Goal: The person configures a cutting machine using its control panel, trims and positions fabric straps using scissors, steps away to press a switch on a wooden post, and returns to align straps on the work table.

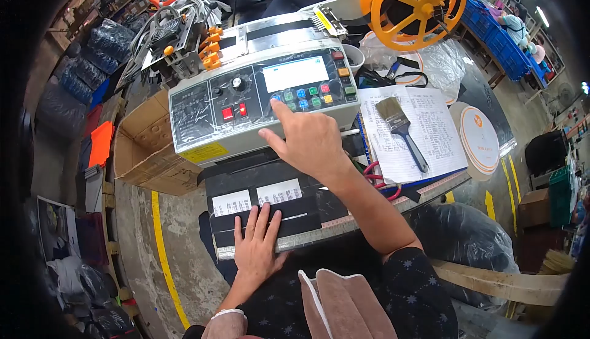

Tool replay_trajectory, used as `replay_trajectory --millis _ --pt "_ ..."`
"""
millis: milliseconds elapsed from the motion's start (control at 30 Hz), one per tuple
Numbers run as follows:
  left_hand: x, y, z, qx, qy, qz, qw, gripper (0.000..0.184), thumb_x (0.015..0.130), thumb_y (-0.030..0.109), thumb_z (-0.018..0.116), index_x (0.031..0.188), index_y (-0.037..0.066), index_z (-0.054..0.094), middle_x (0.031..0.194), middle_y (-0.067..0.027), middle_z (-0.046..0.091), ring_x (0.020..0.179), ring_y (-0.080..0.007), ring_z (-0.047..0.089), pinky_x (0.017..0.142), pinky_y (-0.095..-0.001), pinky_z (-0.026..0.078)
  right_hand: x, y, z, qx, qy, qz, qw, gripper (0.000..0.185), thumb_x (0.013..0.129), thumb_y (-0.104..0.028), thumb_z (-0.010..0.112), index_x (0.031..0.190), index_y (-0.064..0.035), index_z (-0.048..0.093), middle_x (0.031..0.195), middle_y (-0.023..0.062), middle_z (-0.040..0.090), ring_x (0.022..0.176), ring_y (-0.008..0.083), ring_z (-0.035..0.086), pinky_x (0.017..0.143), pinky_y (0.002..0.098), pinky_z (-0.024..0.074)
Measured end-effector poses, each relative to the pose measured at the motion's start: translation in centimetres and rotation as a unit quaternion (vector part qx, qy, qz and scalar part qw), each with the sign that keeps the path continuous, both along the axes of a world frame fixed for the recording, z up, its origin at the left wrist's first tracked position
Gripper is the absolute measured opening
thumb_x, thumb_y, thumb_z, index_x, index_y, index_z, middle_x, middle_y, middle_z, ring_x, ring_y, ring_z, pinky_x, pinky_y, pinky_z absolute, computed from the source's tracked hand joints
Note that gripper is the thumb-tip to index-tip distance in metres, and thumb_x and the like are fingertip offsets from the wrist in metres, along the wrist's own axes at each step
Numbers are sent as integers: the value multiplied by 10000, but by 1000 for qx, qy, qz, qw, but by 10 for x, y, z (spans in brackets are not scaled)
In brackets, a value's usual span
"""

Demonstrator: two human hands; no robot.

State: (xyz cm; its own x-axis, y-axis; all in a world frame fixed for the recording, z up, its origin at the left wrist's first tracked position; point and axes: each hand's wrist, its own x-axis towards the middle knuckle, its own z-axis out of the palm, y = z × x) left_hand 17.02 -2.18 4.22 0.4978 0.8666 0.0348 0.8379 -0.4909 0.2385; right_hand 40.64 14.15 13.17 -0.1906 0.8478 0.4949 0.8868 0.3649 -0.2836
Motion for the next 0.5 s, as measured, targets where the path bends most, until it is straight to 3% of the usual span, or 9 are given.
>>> replay_trajectory --millis 300,400,500 --pt "0 3 1 -12 -19 6 1000 1114 633 359 1018 1644 194 580 1760 -133 473 1639 -371 411 1324 -682 252 -6 8 -3 35 -7 -11 999 566 1010 -441 814 1358 -12 691 677 131 741 591 309 773 544 403 597" --pt "-2 3 4 -35 -7 1 999 1176 657 379 1026 1700 220 505 1795 -117 416 1648 -360 391 1314 -696 270 -7 9 -4 40 -9 -12 999 563 1013 -440 813 1354 -12 681 665 124 727 586 308 767 538 404 590" --pt "-1 4 4 -35 -15 5 999 1172 640 367 1030 1688 224 524 1782 -114 439 1638 -360 409 1309 -695 278 -8 10 -7 49 0 -10 999 558 1014 -430 816 1356 -13 672 665 121 719 589 308 764 538 404 587"
